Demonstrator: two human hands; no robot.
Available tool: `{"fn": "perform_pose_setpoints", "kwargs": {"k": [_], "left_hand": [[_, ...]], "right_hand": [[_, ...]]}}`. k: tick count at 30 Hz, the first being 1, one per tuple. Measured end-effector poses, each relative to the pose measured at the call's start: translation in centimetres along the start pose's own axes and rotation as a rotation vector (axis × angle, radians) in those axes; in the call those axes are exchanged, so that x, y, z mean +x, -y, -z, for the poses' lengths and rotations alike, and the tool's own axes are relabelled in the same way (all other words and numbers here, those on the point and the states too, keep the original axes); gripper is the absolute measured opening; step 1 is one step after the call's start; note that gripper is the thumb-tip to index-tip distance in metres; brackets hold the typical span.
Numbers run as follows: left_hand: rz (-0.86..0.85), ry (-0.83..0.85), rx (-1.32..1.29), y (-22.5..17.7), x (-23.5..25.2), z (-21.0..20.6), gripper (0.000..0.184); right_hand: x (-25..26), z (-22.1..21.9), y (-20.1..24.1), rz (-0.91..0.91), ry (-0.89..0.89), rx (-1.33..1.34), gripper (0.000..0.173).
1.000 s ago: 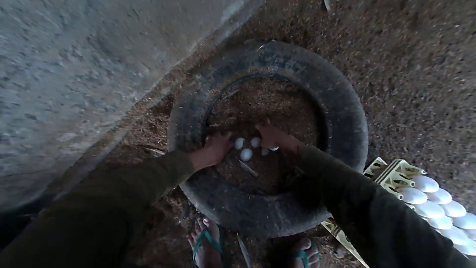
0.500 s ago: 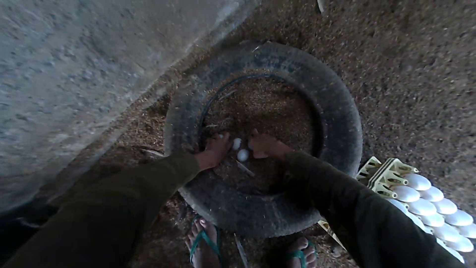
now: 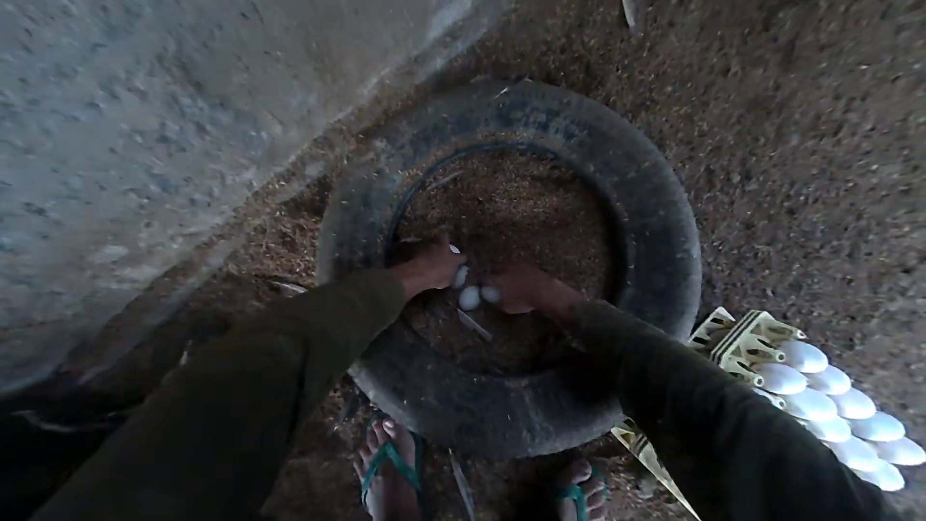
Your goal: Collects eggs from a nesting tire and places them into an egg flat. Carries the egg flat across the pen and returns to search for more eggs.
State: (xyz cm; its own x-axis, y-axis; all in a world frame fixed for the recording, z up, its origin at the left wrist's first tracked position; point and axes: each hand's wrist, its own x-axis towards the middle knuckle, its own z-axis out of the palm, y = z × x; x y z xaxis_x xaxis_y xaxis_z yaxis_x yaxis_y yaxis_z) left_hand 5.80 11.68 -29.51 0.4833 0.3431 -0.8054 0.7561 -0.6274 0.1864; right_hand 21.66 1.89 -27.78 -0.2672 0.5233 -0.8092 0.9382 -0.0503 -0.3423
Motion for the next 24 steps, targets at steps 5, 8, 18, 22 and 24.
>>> {"fn": "perform_pose_setpoints", "kwargs": {"k": [5,8,18,22,24], "left_hand": [[0.028,-0.027,-0.022,-0.5,1.5,-0.9,0.048],[0.041,-0.023,-0.070,-0.9,1.7,-0.9,0.050],[-0.020,0.194,0.221,-2.4,1.8,0.0,0.032],[0.038,0.178,0.241,-2.9,1.5,-0.6,0.030],[0.123,0.169,0.171,-3.7,0.6,-0.4,0.033]], "right_hand": [[-0.4,0.3,-0.5,0.048,-0.036,0.282,0.055],[-0.4,-0.1,-2.0,0.068,-0.031,0.774,0.034],[-3.6,0.4,-4.7,0.159,0.177,1.559,0.044],[-3.6,-0.3,-5.1,0.131,0.155,1.408,0.032],[-3.4,-0.4,-4.4,0.074,0.088,1.141,0.028]]}}
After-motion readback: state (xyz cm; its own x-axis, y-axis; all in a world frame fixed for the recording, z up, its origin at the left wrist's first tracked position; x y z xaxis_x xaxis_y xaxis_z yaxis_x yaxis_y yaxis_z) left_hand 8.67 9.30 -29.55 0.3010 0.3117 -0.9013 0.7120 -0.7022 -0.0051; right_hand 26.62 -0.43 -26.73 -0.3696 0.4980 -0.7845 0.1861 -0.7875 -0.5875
